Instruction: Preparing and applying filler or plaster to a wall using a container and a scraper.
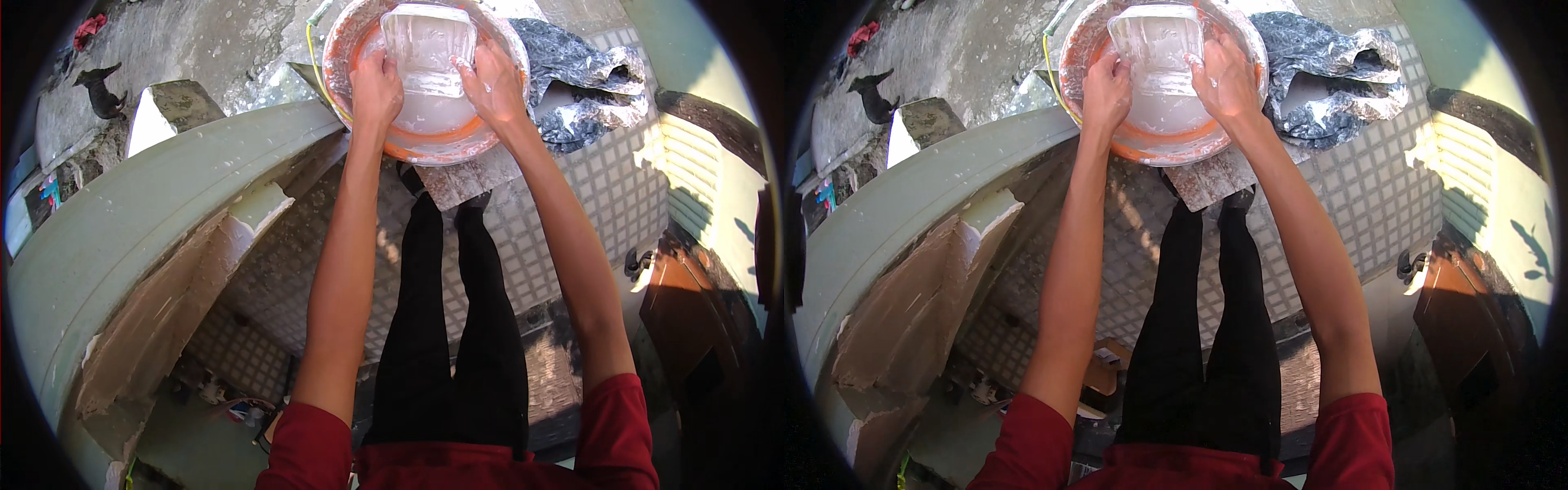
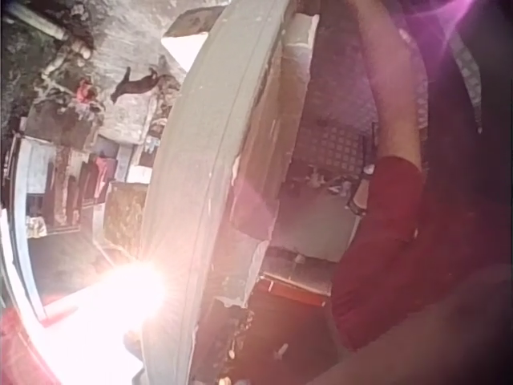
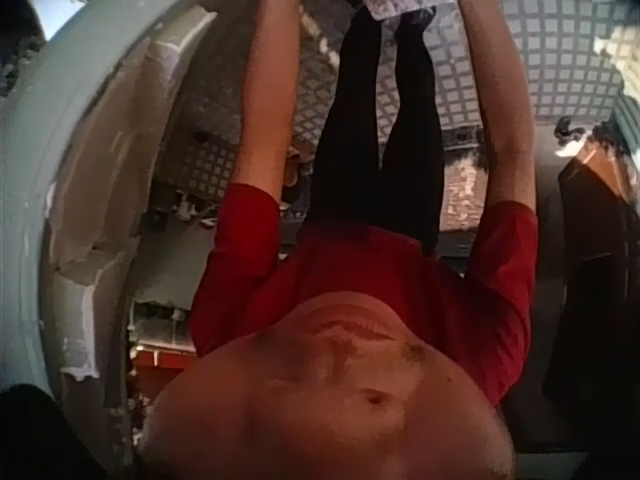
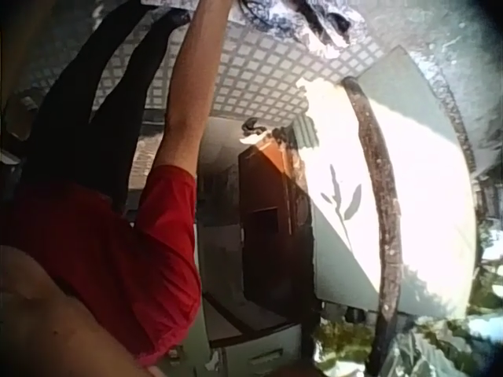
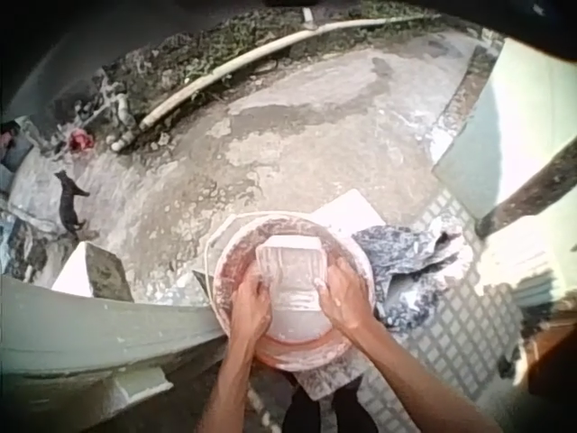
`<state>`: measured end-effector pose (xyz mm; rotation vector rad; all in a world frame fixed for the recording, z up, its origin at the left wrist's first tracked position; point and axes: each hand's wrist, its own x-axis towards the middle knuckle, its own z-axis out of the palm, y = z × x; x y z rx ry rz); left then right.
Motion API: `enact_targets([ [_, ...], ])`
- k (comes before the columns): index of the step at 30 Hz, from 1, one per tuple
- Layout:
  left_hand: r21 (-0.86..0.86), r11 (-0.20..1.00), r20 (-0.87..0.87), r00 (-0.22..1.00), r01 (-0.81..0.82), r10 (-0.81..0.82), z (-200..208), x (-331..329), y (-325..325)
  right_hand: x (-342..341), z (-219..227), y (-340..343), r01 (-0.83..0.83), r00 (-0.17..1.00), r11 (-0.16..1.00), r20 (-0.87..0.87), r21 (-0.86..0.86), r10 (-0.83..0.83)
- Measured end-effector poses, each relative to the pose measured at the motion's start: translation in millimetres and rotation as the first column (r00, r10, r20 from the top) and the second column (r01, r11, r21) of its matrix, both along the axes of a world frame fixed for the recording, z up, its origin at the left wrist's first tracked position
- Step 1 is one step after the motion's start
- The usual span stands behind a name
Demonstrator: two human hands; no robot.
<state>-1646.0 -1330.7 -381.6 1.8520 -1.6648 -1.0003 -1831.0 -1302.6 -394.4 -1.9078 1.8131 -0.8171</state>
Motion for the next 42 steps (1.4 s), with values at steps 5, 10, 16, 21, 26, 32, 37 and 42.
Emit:
enact_targets([
  [5, 0.052, 0.998, 0.018, 1.0, -0.023, 0.022, -1.1, -0.9, 3.4, -0.7, -7.2, 4.0, -0.014, 0.999, 0.997, 0.028, -0.079, 0.016],
  [10, 0.045, 0.999, 0.018, 1.0, -0.018, 0.017, -3.1, 2.2, 4.1, -0.3, -11.8, 2.1, -0.032, 0.999, 0.999, -0.014, -0.009, 0.032],
  [16, 0.119, 0.993, 0.092, 0.995, 0.018, -0.029, -1.6, -1.4, 4.5, -10.2, -10.7, -6.2, -0.073, 0.994, 0.99, -0.074, 0.121, 0.082],
  [21, 0.121, 0.993, 0.178, 0.984, -0.018, -0.003, -3.7, 1.5, 6.5, -9.1, 3.9, -14.9, -0.084, 0.996, 0.932, 0.016, 0.353, 0.084],
  [26, 0.185, 0.983, 0.263, 0.964, -0.01, -0.04, 1.9, -6.4, 8.8, -13.6, -11.5, -13.9, -0.095, 0.991, 0.916, -0.047, 0.391, 0.123],
  [32, 0.264, 0.964, 0.341, 0.934, 0.014, -0.107, -3.1, -6.0, 10.0, -11.3, -8.1, -14.2, -0.096, 0.994, 0.88, -0.001, 0.465, 0.109],
  [37, 0.255, 0.967, 0.34, 0.934, 0.024, -0.112, -7.8, -11.5, 10.2, -15.6, -6.0, -16.8, -0.101, 0.993, 0.837, -0.001, 0.538, 0.121],
  [42, 0.245, 0.969, 0.332, 0.935, 0.038, -0.12, -13.9, -9.7, 9.6, -14.9, -9.9, -15.2, -0.082, 0.996, 0.868, 0.006, 0.489, 0.09],
])
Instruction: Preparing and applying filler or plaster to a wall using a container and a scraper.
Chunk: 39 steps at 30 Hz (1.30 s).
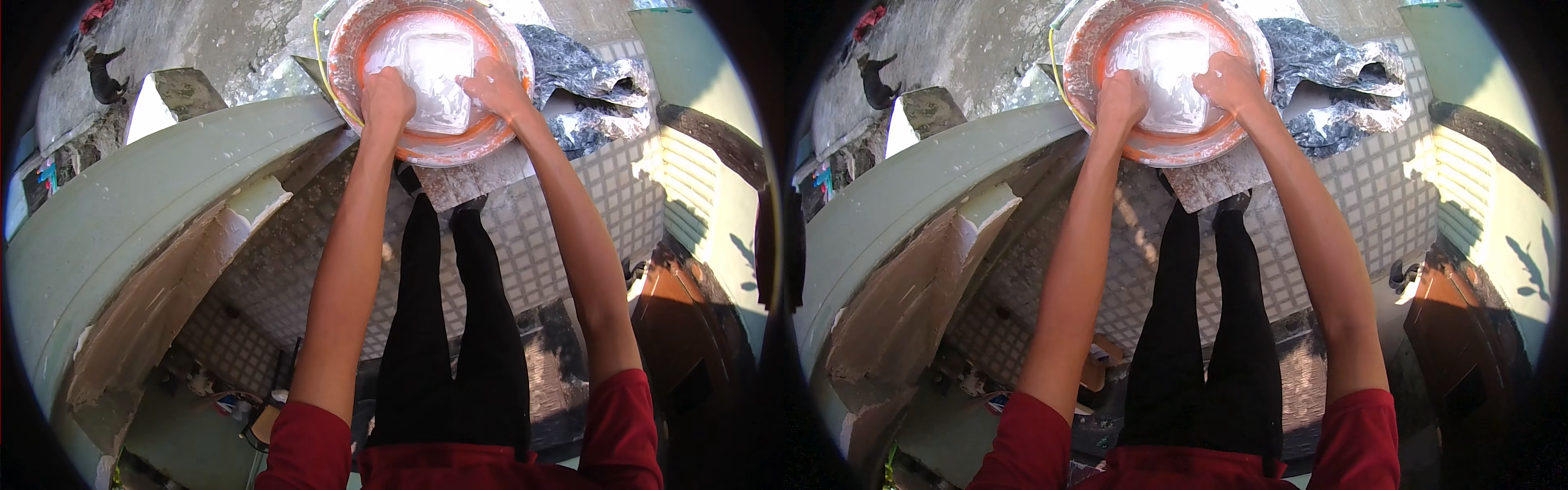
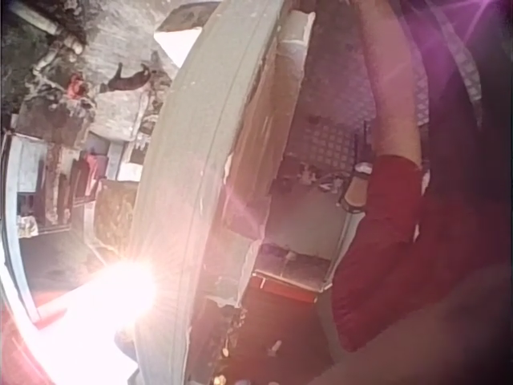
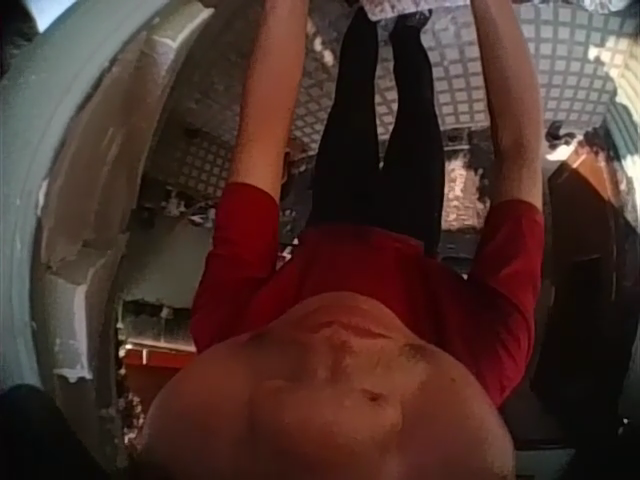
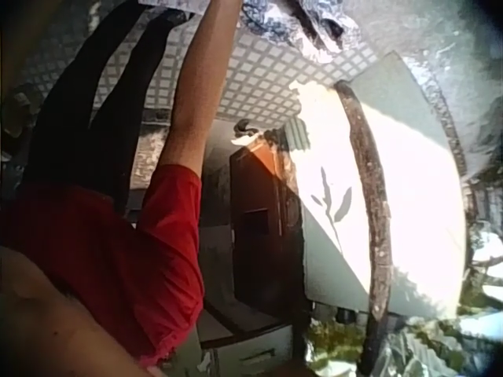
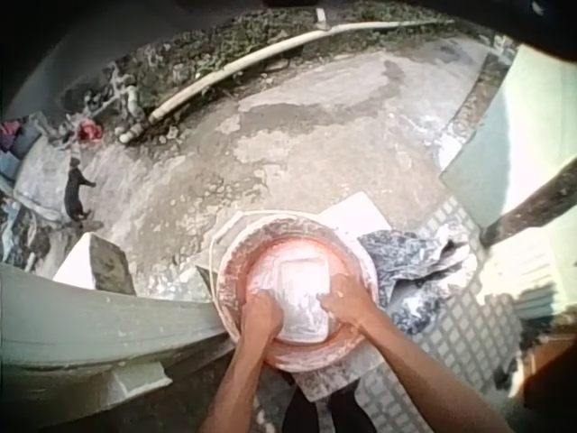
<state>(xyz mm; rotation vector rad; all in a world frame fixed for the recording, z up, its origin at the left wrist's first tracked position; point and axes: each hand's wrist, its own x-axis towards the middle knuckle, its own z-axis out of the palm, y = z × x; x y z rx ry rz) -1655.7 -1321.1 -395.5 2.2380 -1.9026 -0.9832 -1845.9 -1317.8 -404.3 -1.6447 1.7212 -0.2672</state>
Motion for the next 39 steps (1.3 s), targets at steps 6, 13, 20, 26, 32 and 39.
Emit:
enact_targets([
  [6, 0.014, 1.0, 0.005, 1.0, 0.001, -0.001, 1.1, 0.4, 1.8, 4.0, 10.7, -1.2, -0.029, 0.999, 0.999, -0.039, 0.021, 0.03],
  [13, 0.055, 0.998, 0.011, 1.0, 0.004, -0.004, 1.1, 0.6, -0.3, 4.2, 12.9, -3.6, -0.022, 1.0, 0.998, -0.015, 0.053, 0.023],
  [20, 0.086, 0.996, 0.011, 1.0, -0.008, 0.007, 4.5, -2.1, -0.6, 5.3, 12.5, -5.0, -0.04, 0.996, 0.997, -0.075, 0.064, 0.044],
  [26, 0.104, 0.994, 0.028, 1.0, -0.016, 0.013, 3.2, 0.4, -1.4, 6.8, 18.5, -5.3, -0.016, 1.0, 0.991, -0.015, 0.136, 0.019],
  [32, 0.11, 0.994, 0.032, 0.999, -0.019, 0.015, 7.6, -2.7, -1.0, 4.3, 9.4, -4.7, -0.035, 0.999, 0.995, -0.018, 0.09, 0.036],
  [39, 0.148, 0.988, 0.061, 0.998, -0.042, 0.033, 6.4, -0.8, -2.8, 6.8, 5.4, -4.2, -0.039, 0.999, 0.999, -0.027, 0.037, 0.04],
])
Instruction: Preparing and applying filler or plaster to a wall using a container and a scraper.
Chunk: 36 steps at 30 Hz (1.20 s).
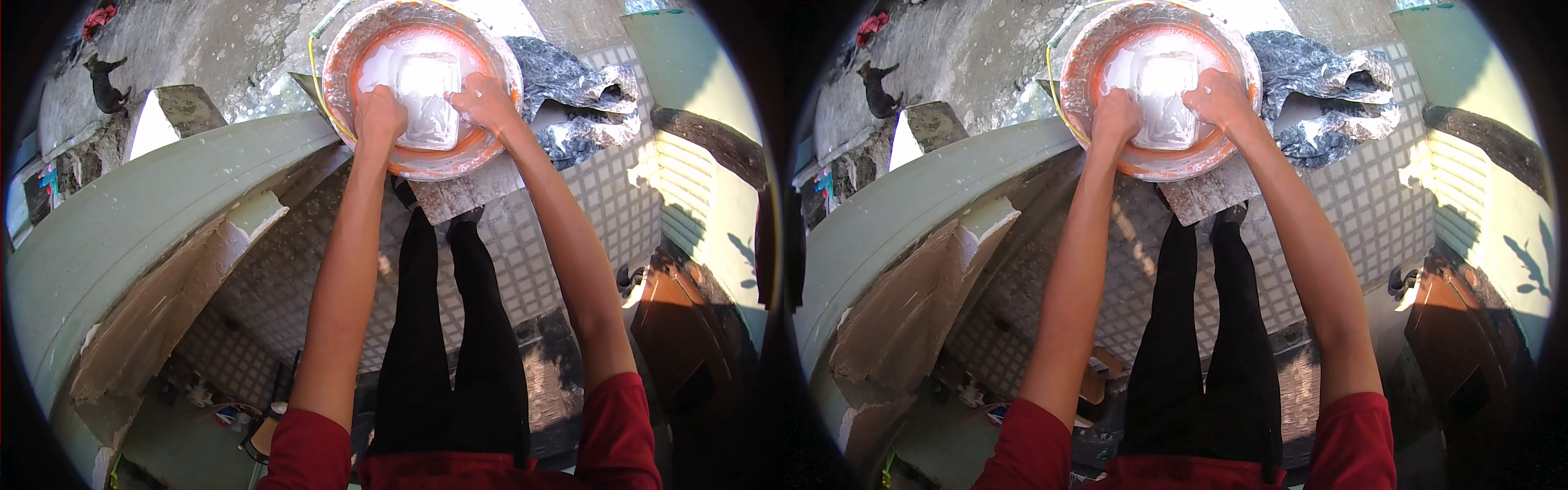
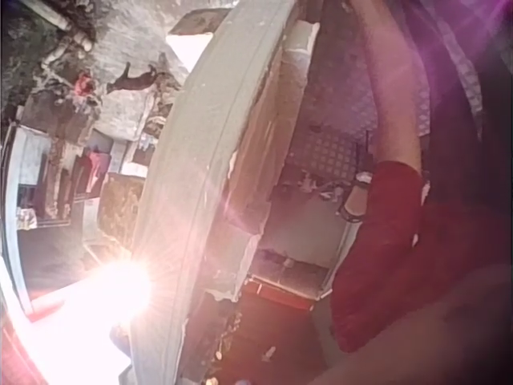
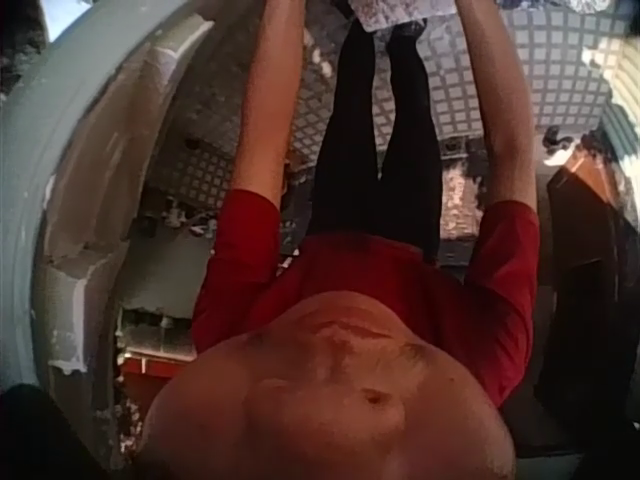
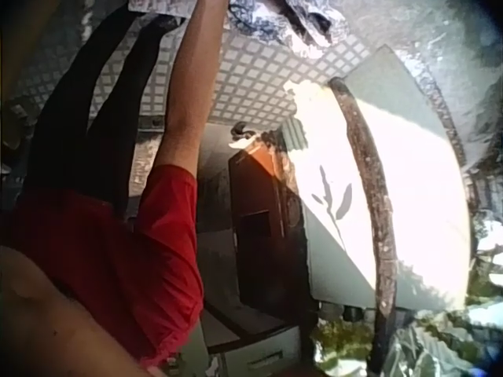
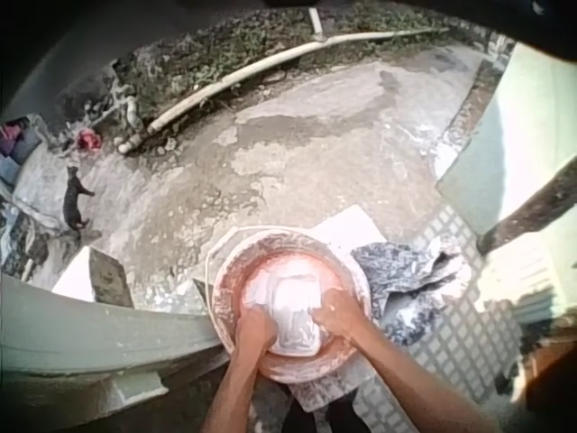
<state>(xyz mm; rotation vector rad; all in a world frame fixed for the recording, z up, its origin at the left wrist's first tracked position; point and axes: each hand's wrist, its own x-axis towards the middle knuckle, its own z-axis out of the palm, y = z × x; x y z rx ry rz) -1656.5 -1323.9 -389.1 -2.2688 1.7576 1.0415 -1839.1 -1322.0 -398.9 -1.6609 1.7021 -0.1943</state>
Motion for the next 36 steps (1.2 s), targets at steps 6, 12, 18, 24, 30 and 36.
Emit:
enact_targets([
  [6, -0.025, 1.0, 0.009, 1.0, -0.003, 0.003, -1.8, 0.2, 0.5, 0.9, -2.4, 3.2, 0.065, 0.996, 0.998, 0.058, -0.016, -0.064],
  [12, -0.171, 0.985, -0.011, 1.0, -0.005, 0.003, 11.3, -1.8, 6.7, -0.7, 10.4, -0.1, 0.057, 0.997, 0.998, 0.051, 0.029, -0.058],
  [18, -0.316, 0.949, -0.039, 0.999, 0.001, -0.014, 37.1, -3.6, 11.3, -4.6, 21.2, 3.1, 0.035, 0.999, 0.998, 0.014, -0.052, -0.034],
  [24, -0.395, 0.918, -0.071, 0.996, 0.021, -0.053, 81.3, -9.7, 17.9, -18.4, 52.5, 14.5, 0.097, 0.992, 0.995, 0.089, -0.029, -0.094],
  [30, -0.444, 0.896, -0.144, 0.987, -0.005, -0.066, 123.5, -23.2, 43.8, -32.8, 98.5, 39.2, 0.222, 0.956, 0.97, 0.177, 0.096, -0.236],
  [36, -0.364, 0.929, -0.206, 0.979, -0.071, -0.006, 150.3, -42.4, 82.0, -48.2, 140.9, 76.6, 0.211, 0.941, 0.967, 0.238, 0.141, -0.24],
])
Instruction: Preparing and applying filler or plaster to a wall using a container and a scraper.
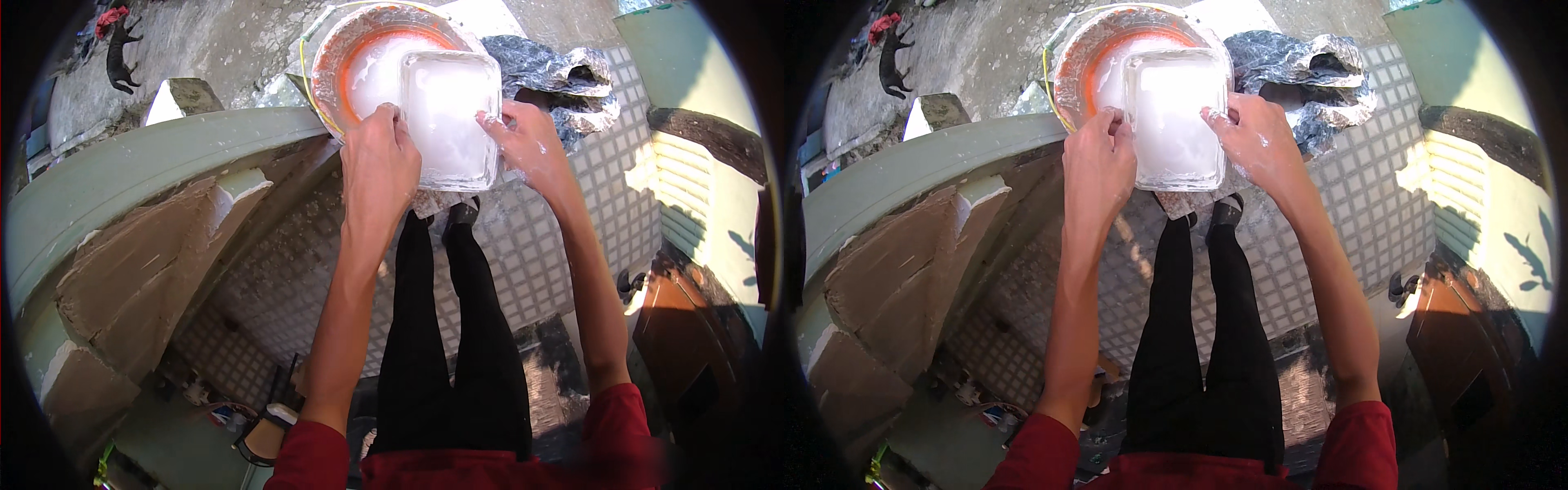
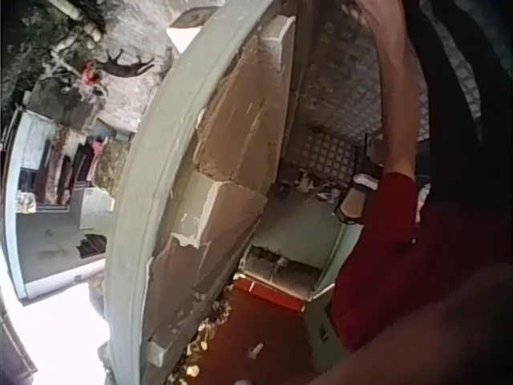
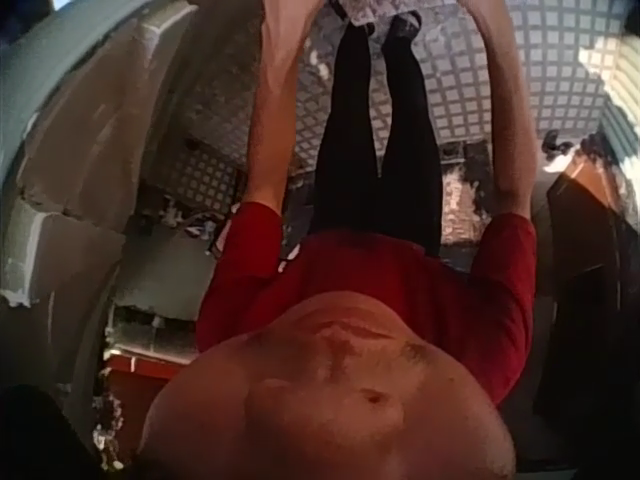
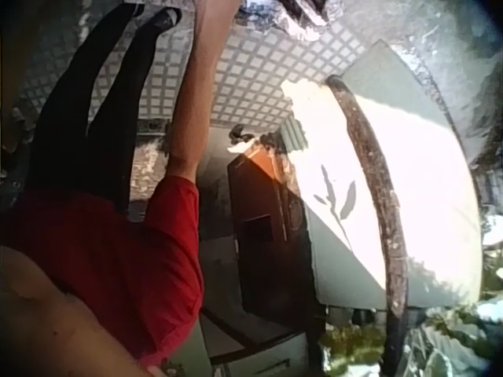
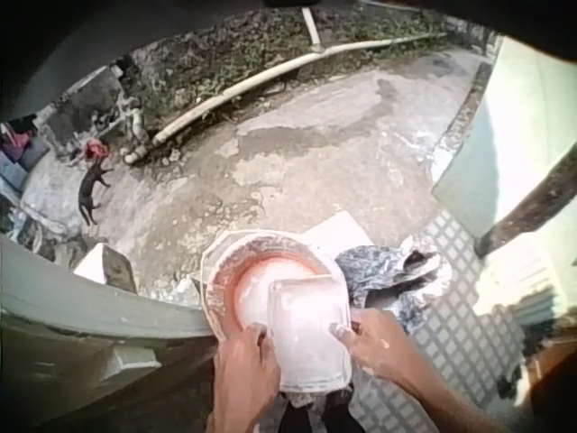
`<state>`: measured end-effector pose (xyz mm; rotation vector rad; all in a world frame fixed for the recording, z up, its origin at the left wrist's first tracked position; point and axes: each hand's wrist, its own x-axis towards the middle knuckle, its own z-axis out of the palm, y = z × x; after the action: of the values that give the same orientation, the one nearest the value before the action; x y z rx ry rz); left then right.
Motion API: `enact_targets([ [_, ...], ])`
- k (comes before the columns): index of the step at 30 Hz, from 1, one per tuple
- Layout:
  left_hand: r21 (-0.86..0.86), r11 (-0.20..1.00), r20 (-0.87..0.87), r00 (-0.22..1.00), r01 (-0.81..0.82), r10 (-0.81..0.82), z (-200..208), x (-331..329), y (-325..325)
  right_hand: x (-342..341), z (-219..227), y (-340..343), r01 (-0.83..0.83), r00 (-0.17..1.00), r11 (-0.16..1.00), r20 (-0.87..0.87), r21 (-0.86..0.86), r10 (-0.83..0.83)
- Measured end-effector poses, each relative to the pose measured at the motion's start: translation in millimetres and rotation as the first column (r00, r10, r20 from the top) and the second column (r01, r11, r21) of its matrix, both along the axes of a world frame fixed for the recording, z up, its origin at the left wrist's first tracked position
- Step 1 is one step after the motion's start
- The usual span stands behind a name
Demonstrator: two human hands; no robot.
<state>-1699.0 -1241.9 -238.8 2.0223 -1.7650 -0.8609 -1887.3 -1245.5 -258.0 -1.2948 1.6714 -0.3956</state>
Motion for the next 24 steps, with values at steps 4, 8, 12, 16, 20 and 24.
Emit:
enact_targets([
  [4, 0.059, 0.998, -0.027, 1.0, 0.013, -0.011, 6.2, -13.0, 30.4, -13.8, 13.5, 27.6, -0.003, 0.999, 1.0, -0.038, 0.025, 0.004],
  [8, 0.097, 0.995, -0.181, 0.983, -0.014, 0.032, -7.0, -29.2, 65.8, -32.3, 4.2, 60.5, 0.0, 1.0, 1.0, 0.008, 0.007, 0.0],
  [12, 0.169, 0.986, -0.218, 0.975, 0.001, 0.036, -36.5, -39.5, 98.2, -41.7, -20.0, 90.4, 0.013, 1.0, 1.0, 0.018, -0.025, -0.013],
  [16, 0.168, 0.986, -0.233, 0.972, 0.003, 0.036, -62.3, -46.0, 117.7, -47.7, -44.9, 102.1, -0.026, 0.993, 0.998, -0.111, 0.065, 0.033],
  [20, 0.157, 0.987, -0.261, 0.964, -0.014, 0.055, -71.7, -55.0, 124.2, -57.5, -66.3, 111.0, 0.018, 0.995, 0.999, -0.101, -0.026, -0.021],
  [24, 0.163, 0.986, -0.262, 0.964, 0.014, 0.03, -86.9, -56.0, 128.7, -59.0, -75.6, 114.5, 0.011, 0.987, 1.0, -0.158, -0.007, -0.012],
])
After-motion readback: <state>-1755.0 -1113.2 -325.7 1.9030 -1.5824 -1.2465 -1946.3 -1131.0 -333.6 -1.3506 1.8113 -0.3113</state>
